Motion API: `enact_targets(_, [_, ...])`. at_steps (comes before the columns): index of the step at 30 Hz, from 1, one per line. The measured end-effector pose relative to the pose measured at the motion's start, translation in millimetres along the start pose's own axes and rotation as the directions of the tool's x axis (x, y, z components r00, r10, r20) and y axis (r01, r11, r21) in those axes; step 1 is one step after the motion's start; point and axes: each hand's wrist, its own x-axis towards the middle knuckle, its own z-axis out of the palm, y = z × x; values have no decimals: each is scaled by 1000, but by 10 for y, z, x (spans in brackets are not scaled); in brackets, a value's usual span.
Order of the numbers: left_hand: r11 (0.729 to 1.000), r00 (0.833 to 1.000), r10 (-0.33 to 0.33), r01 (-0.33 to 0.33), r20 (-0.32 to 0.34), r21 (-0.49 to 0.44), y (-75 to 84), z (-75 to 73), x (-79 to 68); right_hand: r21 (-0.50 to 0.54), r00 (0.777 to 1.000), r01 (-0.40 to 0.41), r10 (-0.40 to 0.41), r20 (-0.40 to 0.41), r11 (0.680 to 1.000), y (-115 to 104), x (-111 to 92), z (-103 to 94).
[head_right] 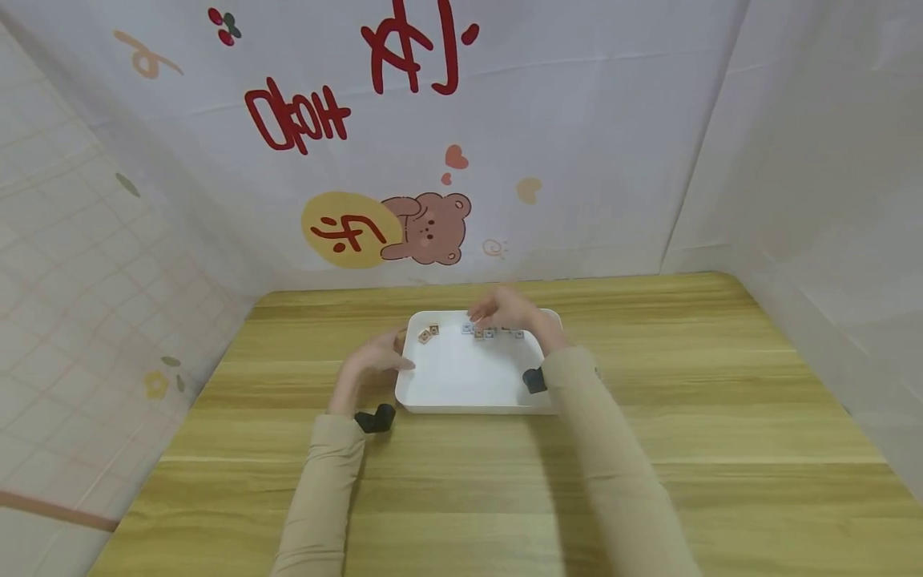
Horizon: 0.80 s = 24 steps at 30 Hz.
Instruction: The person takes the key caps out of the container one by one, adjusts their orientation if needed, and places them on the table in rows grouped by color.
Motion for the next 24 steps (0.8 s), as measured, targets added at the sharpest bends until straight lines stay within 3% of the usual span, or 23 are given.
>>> enact_targets(3, [1000, 993, 5, -8, -121, -22, 13, 32, 62, 15, 1000, -21, 21, -2, 1000, 63, -11, 48])
enact_targets(6, [1000, 967, 15, -15, -253, 2, 11, 64, 128, 19, 1000, -28, 28, -11, 999, 105, -12, 88])
enact_targets(9, [1000, 945, 18, -9, -328, 30, 8, 82, 170, 10, 999, -31, 31, -33, 999, 123, -10, 121])
enact_targets(17, [1000, 937, -13, 13, -350, -1, 20, 80, 187, -10, 995, 28, -28, -101, 1000, 128, -10, 194])
enact_targets(24, [999, 938, -36, 33, -345, -13, 11, 71, 204, -128, 991, 42, -57, -117, 991, 153, 4, 225])
